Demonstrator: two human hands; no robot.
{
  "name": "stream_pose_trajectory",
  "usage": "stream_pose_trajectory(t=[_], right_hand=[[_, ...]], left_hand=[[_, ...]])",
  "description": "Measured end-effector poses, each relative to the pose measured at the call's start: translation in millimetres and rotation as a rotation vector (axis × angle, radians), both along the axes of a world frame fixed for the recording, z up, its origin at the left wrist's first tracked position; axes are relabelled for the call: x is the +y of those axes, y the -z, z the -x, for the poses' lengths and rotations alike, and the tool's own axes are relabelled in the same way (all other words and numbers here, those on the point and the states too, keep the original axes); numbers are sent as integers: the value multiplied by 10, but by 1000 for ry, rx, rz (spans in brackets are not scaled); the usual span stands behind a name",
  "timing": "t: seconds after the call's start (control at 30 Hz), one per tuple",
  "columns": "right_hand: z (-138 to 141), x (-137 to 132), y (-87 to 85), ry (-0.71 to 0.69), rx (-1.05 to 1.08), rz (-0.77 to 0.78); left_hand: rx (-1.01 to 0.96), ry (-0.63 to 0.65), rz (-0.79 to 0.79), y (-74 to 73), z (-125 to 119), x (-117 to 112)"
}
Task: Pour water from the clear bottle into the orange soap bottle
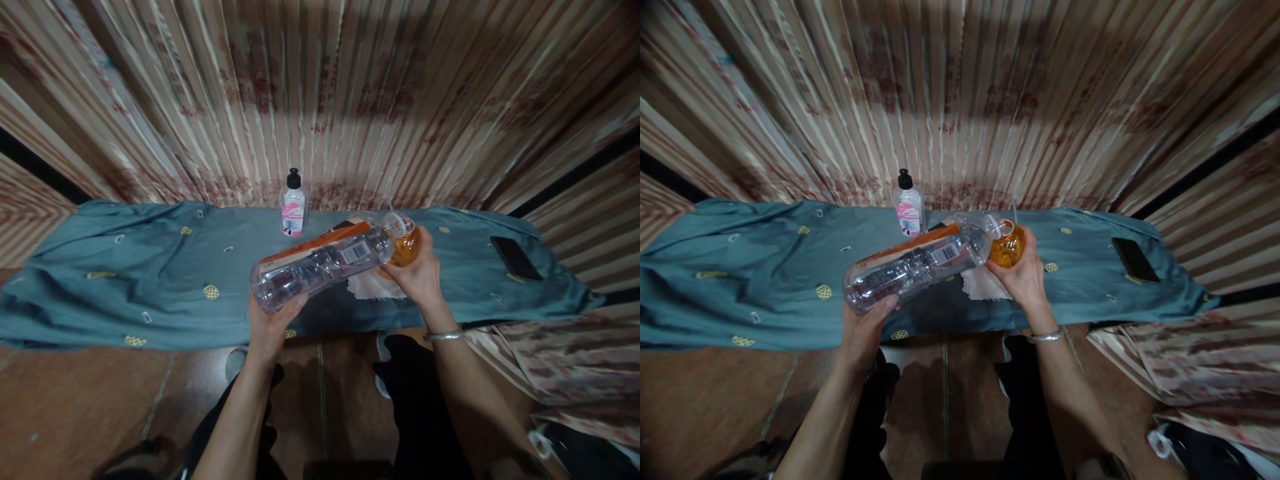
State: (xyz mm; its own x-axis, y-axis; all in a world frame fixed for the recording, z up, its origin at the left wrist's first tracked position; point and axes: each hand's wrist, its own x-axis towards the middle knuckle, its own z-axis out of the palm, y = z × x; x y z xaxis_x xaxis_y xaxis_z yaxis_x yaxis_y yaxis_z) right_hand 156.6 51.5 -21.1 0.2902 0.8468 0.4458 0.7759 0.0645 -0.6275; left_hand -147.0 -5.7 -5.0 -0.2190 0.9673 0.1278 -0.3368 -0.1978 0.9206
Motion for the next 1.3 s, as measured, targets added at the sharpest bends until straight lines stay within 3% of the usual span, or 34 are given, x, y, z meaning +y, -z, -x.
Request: stream_pose_trajectory(t=[0.53, 1.03, 1.3], right_hand=[[-29, 47, -27, -5, -4, -48], [71, 19, -38, -27, 79, 12], [109, 7, -52, -40, 97, -25]], left_hand=[[12, -15, 10, 33, -36, 23], [52, -22, 19, 88, 78, -18], [25, -105, 78, 111, 25, -98]])
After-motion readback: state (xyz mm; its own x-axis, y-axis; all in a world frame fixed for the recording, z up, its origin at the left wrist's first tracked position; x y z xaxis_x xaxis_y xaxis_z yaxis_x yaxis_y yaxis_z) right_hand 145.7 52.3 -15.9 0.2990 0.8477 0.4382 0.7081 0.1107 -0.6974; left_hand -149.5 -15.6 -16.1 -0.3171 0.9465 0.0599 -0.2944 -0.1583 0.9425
